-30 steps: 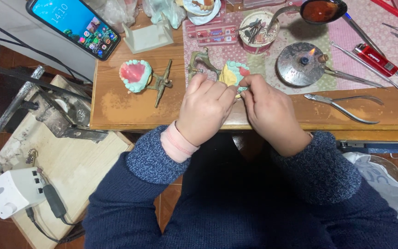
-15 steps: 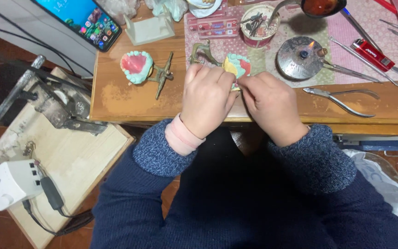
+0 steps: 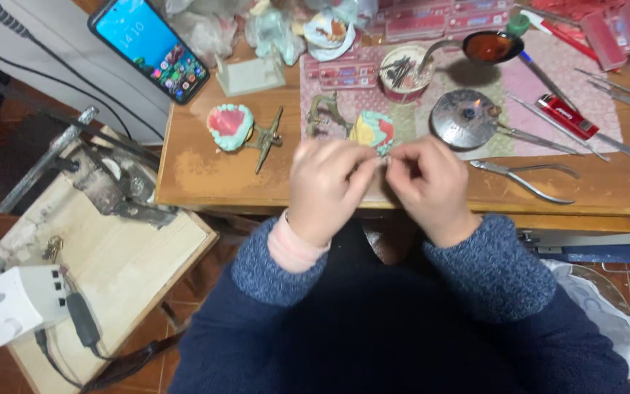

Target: The person works on a dental mold, using a metal tool to shape and smooth the material. They then open a drawer to retrieve a wire and a red-handled tool, using the tool to bend the wire. Finally, they use pliers to cut and adjust the wire on the dental mold.

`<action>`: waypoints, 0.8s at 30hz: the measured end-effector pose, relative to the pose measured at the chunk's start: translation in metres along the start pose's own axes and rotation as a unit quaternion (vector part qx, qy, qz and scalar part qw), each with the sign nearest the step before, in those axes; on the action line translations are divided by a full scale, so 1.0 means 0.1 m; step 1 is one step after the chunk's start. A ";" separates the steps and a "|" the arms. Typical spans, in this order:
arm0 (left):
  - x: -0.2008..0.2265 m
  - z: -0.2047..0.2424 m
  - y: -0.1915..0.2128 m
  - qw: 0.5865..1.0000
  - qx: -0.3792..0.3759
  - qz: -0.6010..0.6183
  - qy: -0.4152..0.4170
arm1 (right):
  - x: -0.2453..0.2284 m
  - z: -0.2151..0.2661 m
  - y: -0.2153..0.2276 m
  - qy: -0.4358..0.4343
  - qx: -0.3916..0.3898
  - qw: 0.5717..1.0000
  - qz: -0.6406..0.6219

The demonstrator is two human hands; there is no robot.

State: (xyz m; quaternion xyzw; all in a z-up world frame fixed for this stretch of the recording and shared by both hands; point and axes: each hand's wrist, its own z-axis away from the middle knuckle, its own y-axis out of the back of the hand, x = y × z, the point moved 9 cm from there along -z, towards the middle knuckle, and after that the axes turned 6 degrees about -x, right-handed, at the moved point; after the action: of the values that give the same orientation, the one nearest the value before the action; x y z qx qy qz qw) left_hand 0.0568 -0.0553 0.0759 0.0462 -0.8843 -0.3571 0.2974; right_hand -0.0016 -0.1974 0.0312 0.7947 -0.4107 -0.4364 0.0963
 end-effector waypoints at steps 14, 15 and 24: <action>-0.45 0.41 -0.95 0.738 -0.110 0.608 0.273 | -0.34 0.20 0.31 0.109 0.027 0.994 -0.011; -0.47 0.43 -0.98 0.734 -0.103 0.610 0.280 | -0.32 0.21 0.31 0.113 0.023 0.993 -0.005; -0.47 0.38 -1.10 0.752 -0.125 0.595 0.253 | 0.08 0.32 0.87 0.020 -0.057 0.983 0.175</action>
State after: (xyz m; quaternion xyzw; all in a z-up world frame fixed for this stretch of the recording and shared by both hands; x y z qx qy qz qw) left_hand 0.0601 -0.0998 -0.0415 -0.4381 -0.5730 -0.1902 0.6660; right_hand -0.0733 -0.2532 0.0517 0.7122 -0.5162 -0.4194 0.2243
